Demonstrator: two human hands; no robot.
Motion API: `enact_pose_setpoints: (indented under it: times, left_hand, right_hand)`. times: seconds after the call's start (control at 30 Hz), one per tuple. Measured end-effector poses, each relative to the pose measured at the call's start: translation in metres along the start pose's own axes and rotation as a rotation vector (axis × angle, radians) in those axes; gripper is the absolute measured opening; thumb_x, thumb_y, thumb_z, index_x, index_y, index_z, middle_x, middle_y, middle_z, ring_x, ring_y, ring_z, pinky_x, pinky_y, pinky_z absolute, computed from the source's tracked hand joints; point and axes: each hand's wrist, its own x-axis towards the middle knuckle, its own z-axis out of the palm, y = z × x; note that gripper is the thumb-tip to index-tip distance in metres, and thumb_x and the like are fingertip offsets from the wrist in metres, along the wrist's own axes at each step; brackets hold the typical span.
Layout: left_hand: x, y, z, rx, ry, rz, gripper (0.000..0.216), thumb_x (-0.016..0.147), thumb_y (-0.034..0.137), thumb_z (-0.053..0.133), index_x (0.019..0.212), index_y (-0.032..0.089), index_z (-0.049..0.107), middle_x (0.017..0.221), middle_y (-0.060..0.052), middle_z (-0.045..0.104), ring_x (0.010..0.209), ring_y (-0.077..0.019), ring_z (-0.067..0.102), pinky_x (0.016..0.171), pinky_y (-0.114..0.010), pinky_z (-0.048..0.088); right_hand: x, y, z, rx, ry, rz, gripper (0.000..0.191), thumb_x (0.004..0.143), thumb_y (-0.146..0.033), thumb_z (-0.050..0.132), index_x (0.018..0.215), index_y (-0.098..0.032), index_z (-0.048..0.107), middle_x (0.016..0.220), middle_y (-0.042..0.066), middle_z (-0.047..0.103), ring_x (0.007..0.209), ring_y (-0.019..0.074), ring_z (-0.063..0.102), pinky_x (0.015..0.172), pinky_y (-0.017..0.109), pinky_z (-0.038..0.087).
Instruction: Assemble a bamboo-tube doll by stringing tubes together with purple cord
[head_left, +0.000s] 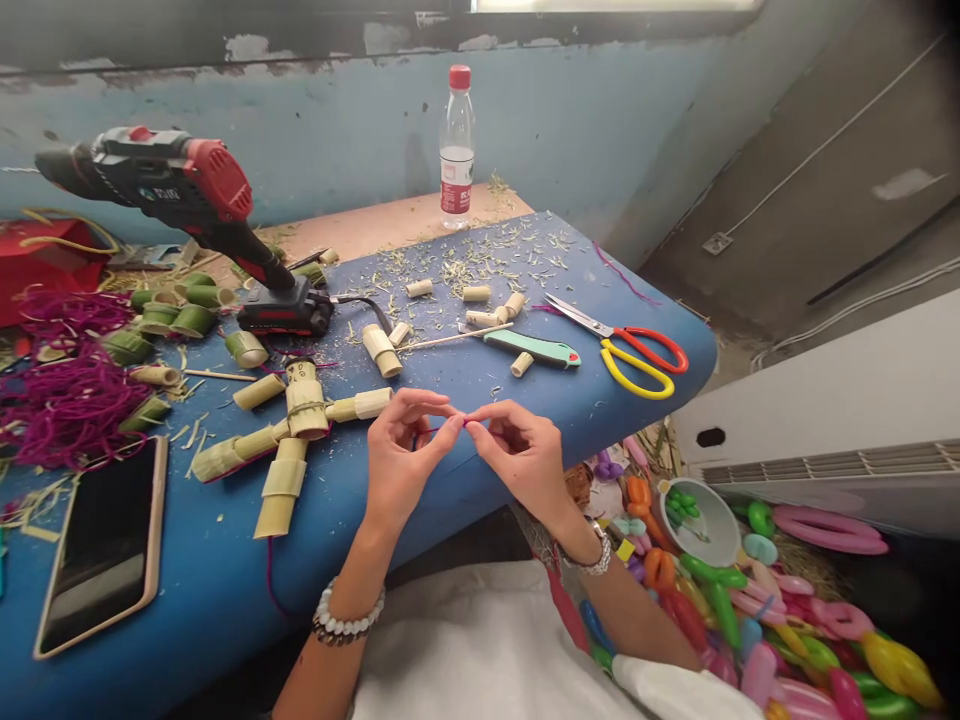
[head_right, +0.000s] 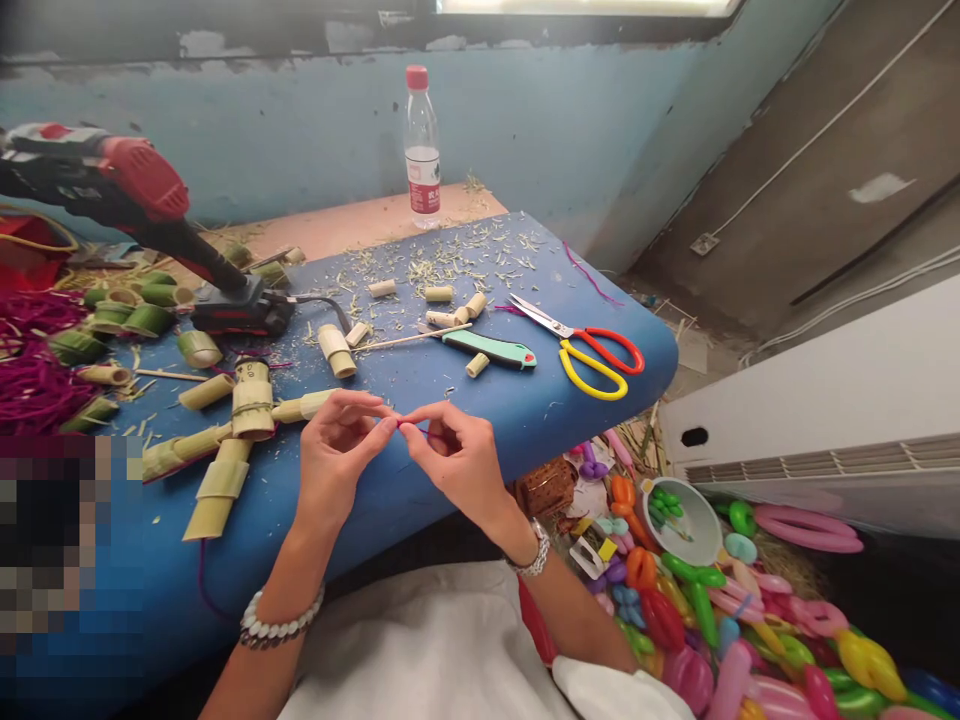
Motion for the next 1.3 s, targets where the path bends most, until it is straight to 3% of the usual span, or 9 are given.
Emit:
enact_pose_setpoints:
  times: [0.23, 0.53, 0.73, 0.97, 1.1, 1.3]
  left_hand:
    - [-0.008, 0.0, 0.004, 0.13, 0.155, 0.186, 0.02, 0.085, 0.03, 0.083, 0.097, 0.023, 0.068, 0.085, 0.001, 0.077, 0.056, -0.0075, 0.042, 0.052, -0.021, 0.035]
    - [-0.012, -0.001, 0.007, 0.249, 0.18, 0.321, 0.016, 0.086, 0.024, 0.08, 0.098, 0.023, 0.069, 0.082, 0.003, 0.075, 0.054, -0.0075, 0.038, 0.047, -0.02, 0.035]
    - [-0.015, -0.003, 0.007, 0.325, 0.246, 0.406, 0.013, 0.088, 0.026, 0.079, 0.094, 0.023, 0.069, 0.085, 0.002, 0.076, 0.053, -0.0072, 0.042, 0.049, -0.023, 0.037]
    - [-0.013, -0.003, 0.005, 0.203, 0.253, 0.327, 0.019, 0.088, 0.033, 0.081, 0.092, 0.024, 0.065, 0.084, 0.001, 0.077, 0.061, -0.01, 0.057, 0.052, -0.024, 0.041]
    - [-0.013, -0.004, 0.004, 0.148, 0.24, 0.319, 0.021, 0.087, 0.034, 0.082, 0.091, 0.023, 0.064, 0.083, 0.001, 0.076, 0.066, -0.0118, 0.064, 0.054, -0.024, 0.044]
    - [-0.013, -0.004, 0.004, 0.139, 0.232, 0.311, 0.02, 0.087, 0.033, 0.081, 0.092, 0.024, 0.063, 0.084, 0.001, 0.076, 0.065, -0.0113, 0.062, 0.054, -0.024, 0.042]
  right_hand:
    - [-0.007, -0.006, 0.026, 0.219, 0.107, 0.244, 0.024, 0.093, -0.04, 0.067, 0.085, -0.018, 0.066, 0.058, -0.006, 0.044, 0.05, 0.0081, 0.037, 0.045, 0.021, 0.031]
    - [-0.004, -0.01, 0.028, 0.318, 0.04, 0.243, 0.01, 0.079, -0.024, 0.063, 0.077, -0.02, 0.054, 0.057, -0.008, 0.045, 0.047, 0.0056, 0.033, 0.044, 0.019, 0.027]
    - [-0.004, -0.008, 0.027, 0.442, -0.04, 0.279, 0.015, 0.081, -0.028, 0.064, 0.076, -0.021, 0.051, 0.058, -0.008, 0.044, 0.048, 0.0055, 0.031, 0.044, 0.019, 0.027]
    - [-0.002, 0.004, 0.032, 0.657, -0.148, 0.355, 0.038, 0.094, -0.056, 0.059, 0.082, -0.021, 0.053, 0.054, -0.008, 0.038, 0.045, 0.0071, 0.03, 0.043, 0.021, 0.029]
    - [0.001, 0.002, 0.03, 0.695, -0.155, 0.355, 0.039, 0.088, -0.056, 0.071, 0.087, -0.021, 0.054, 0.06, -0.008, 0.044, 0.047, 0.0058, 0.03, 0.044, 0.02, 0.029]
    - [-0.003, 0.0, 0.029, 0.636, -0.108, 0.302, 0.033, 0.088, -0.051, 0.073, 0.094, -0.02, 0.063, 0.062, -0.006, 0.048, 0.051, 0.0075, 0.037, 0.048, 0.021, 0.033]
